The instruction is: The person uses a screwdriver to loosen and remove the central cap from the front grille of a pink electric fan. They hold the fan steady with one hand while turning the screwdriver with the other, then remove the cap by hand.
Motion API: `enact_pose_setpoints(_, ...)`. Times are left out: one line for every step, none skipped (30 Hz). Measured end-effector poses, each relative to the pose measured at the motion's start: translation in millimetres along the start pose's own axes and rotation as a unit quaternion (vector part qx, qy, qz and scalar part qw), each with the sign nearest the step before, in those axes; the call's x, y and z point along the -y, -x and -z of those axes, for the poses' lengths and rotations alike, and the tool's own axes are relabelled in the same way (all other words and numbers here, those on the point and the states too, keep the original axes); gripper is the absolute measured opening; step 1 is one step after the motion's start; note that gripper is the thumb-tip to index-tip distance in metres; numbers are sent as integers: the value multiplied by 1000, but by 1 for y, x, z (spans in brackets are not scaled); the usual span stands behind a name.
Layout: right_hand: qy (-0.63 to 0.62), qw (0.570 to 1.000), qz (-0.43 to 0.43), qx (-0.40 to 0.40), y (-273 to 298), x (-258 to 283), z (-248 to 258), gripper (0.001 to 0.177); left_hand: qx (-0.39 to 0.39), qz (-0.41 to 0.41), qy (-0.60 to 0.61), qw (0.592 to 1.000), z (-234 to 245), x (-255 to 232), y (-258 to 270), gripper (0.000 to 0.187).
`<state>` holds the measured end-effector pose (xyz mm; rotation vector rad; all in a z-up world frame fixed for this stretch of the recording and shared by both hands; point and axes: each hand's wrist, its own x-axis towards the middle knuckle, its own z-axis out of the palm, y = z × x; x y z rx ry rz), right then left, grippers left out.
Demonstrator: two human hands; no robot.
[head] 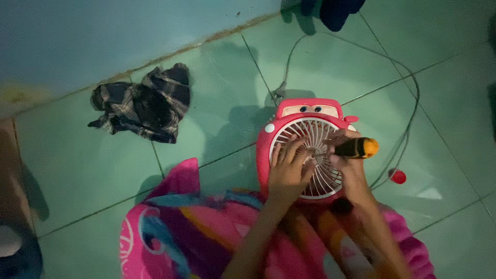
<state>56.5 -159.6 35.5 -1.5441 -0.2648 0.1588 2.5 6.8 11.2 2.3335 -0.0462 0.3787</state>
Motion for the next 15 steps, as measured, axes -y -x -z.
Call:
enact_pose_setpoints(6,1000,4,8,0,0,-1,35,-7,2,5,1000,1,0,0,35)
enact_pose_setpoints(14,1000,8,15,0,2,1,33,-13,3,13,1000,0,-1,1,33)
enact_pose_setpoints(21,999,11,22,1,5,2,31,-20,4,20,1000,-1,-2,1,31)
enact_pose_setpoints(53,998,-9,24,1,8,3,32,-22,5,22,1000,-1,-3,0,31)
enact_pose_setpoints(84,996,-29,25,2,12,5,32,-24,6,23,999,-1,-3,0,32)
enact_pose_setpoints(115,992,-49,28,3,15,7,33,-26,8,24,999,-1,-3,0,32)
enact_pose_setpoints(146,989,6,27,4,17,7,36,-23,7,26,999,-1,-3,1,32)
enact_pose_setpoints(176,982,62,26,7,17,7,38,-19,7,28,999,-1,-2,1,31)
enact_pose_setpoints(205,971,117,25,9,17,7,41,-16,6,29,999,-1,-1,2,31)
enact_pose_setpoints(200,977,78,16,9,16,8,41,-15,5,24,1000,-1,-1,1,32)
enact_pose_setpoints(193,980,39,8,10,14,9,41,-14,4,18,1000,-2,-1,1,33)
enact_pose_setpoints(187,982,0,0,12,11,9,41,-13,3,12,1000,-2,0,1,33)
enact_pose_setpoints(140,990,9,19,12,7,9,39,-14,4,4,1000,-3,0,1,34)
enact_pose_setpoints(93,995,18,39,12,3,10,37,-15,5,-4,1000,-3,-1,1,35)
enact_pose_setpoints(46,997,26,58,11,0,11,36,-16,7,-11,1000,-3,-1,1,35)
